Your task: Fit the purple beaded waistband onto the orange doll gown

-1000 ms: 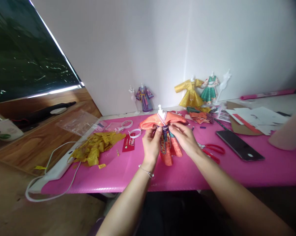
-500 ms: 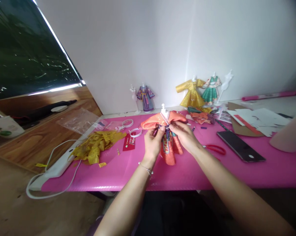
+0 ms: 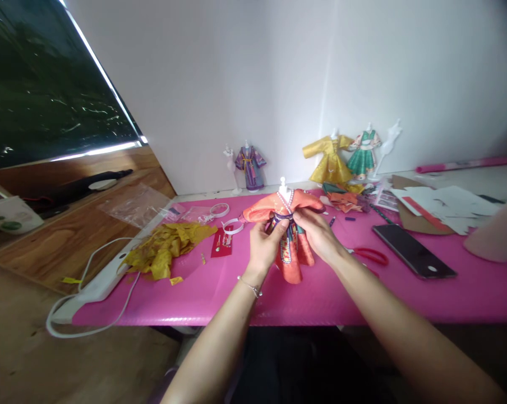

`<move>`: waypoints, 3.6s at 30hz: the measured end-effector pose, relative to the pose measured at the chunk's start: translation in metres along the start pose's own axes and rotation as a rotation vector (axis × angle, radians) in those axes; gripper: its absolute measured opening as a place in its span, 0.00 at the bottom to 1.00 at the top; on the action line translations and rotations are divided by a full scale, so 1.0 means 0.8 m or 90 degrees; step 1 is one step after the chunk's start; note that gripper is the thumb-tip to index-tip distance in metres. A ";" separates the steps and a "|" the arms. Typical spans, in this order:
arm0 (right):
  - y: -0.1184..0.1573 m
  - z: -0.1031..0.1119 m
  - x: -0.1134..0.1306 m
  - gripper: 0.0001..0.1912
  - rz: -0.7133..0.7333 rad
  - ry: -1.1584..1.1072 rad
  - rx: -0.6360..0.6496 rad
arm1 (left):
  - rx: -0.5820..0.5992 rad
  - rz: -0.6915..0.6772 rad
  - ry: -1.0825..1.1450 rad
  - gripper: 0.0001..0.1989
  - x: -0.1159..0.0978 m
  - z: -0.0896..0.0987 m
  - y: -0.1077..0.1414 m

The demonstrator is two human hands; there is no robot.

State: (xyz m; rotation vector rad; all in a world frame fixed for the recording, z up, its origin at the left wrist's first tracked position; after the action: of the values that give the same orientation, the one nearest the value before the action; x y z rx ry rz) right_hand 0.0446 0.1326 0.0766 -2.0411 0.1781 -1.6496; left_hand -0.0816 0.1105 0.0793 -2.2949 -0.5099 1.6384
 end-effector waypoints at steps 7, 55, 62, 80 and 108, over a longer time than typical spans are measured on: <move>-0.003 0.008 -0.010 0.16 0.010 0.030 -0.037 | 0.041 0.018 0.003 0.14 -0.012 -0.005 -0.002; -0.007 0.014 0.008 0.16 0.033 0.109 -0.086 | -0.050 0.038 0.057 0.17 0.011 0.009 -0.011; 0.009 0.024 -0.012 0.15 0.011 0.141 -0.104 | -0.043 0.002 -0.095 0.14 0.003 0.024 0.006; 0.078 0.046 -0.044 0.09 -0.037 0.439 -0.162 | -0.033 0.013 -0.495 0.07 0.004 0.066 0.068; 0.116 0.053 -0.042 0.11 0.101 0.611 -0.223 | -0.017 -0.080 -0.801 0.06 0.005 0.072 0.078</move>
State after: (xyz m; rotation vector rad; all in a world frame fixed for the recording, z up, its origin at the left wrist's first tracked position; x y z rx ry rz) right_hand 0.0957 0.0789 -0.0017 -1.2104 0.9734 -2.4734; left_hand -0.1269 0.0568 0.0312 -0.9197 -0.8527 2.8142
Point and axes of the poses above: each hand's wrist, its own y-axis away from the middle knuckle, its own z-axis out of the back of the hand, x = y × z, the point moved 4 cm from there along -y, towards the middle knuckle, and after that the axes turned 5 degrees about y, right-handed, at the moved point
